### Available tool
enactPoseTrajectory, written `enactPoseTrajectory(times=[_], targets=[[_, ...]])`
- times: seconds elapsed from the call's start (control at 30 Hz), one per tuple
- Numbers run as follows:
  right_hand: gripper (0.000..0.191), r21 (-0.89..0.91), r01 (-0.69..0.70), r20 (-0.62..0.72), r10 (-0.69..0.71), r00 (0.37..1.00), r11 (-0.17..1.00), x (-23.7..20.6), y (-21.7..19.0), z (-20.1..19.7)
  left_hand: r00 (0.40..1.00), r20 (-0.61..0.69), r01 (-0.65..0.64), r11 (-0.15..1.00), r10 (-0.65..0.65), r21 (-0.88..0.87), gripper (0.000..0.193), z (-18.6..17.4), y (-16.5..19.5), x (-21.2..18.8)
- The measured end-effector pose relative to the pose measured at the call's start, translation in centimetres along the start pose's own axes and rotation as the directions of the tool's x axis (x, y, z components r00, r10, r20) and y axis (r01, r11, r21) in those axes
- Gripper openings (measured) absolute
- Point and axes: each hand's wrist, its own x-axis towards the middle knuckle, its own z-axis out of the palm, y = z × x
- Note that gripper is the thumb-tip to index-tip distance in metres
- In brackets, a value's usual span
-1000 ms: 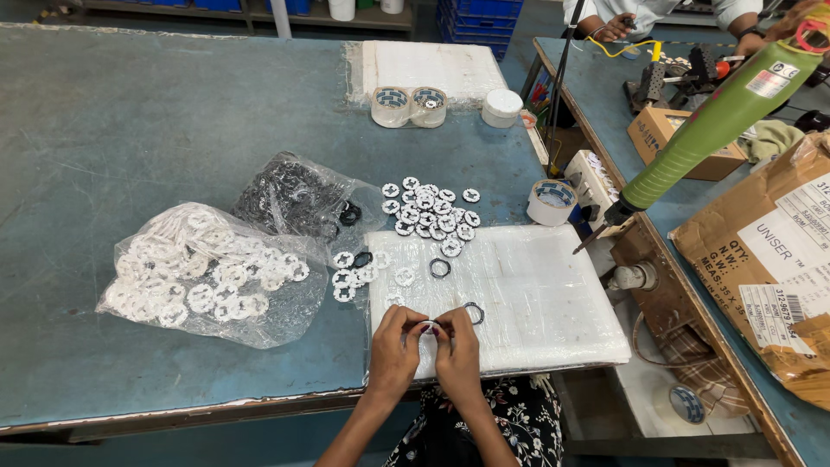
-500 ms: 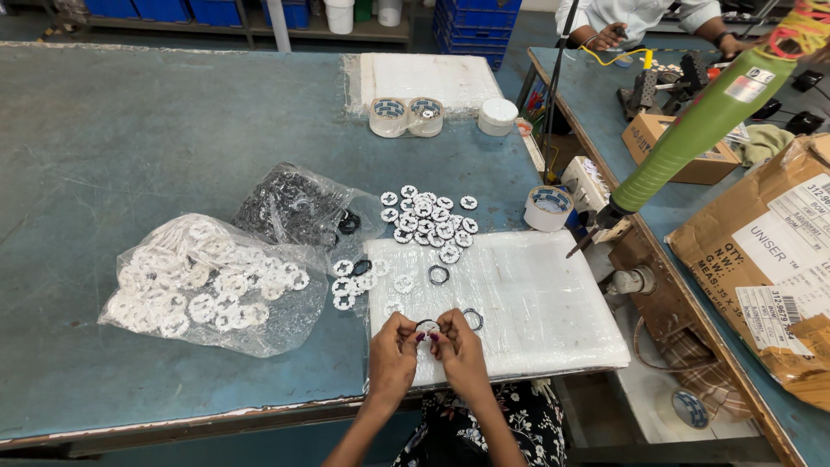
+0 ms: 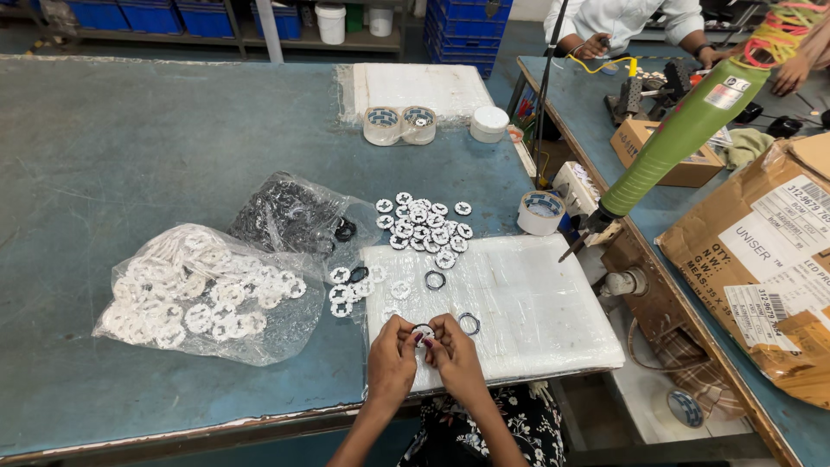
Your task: The person repeatedly picks small white circular components and black rubber rings from a table, fits the rings onto the components, and places the assembled units on a white foam sheet. The process is repeated continuously throughout the clip.
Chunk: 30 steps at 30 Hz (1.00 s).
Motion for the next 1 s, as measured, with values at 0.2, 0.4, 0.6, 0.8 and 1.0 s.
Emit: enactPoseTrajectory(times=[0.2, 0.4, 0.6, 0.8, 1.0], targets=[[0.016, 0.095, 0.064, -0.146, -0.049, 0.988, 0.993, 5.9, -2.6, -2.2, 0.988, 0.062, 0.152, 0.952, -0.141, -0.264, 0.035, -0.6, 1.2, 0.0], [0.017, -0.132, -0.073, -0.214, 0.044, 0.976, 0.989, 13.7, -7.0, -3.5, 0.997, 0.031, 0.078, 0.973, -0.073, -0.219, 0.034, -0.6, 1.2, -0.3], [0.02, -0.39, 0.137, -0.266, -0.254, 0.93, 0.911, 13.7, -7.2, -3.0, 0.992, 0.043, 0.122, 0.944, -0.115, -0.307, 0.027, -0.4, 0.2, -0.3], [0.027, -0.713, 0.072, -0.014, -0.117, 0.993, 0.698, 8.6, -5.2, -2.2, 0.996, -0.051, 0.051, 0.947, -0.071, -0.316, 0.021, 0.1, -0.7, -0.3], [0.008, -0.76, 0.189, 0.12, -0.152, 0.981, 0.622, 6.9, -5.0, -1.3, 0.969, -0.197, -0.177, 0.977, 0.151, -0.119, 0.032, -0.5, 0.5, -0.3]])
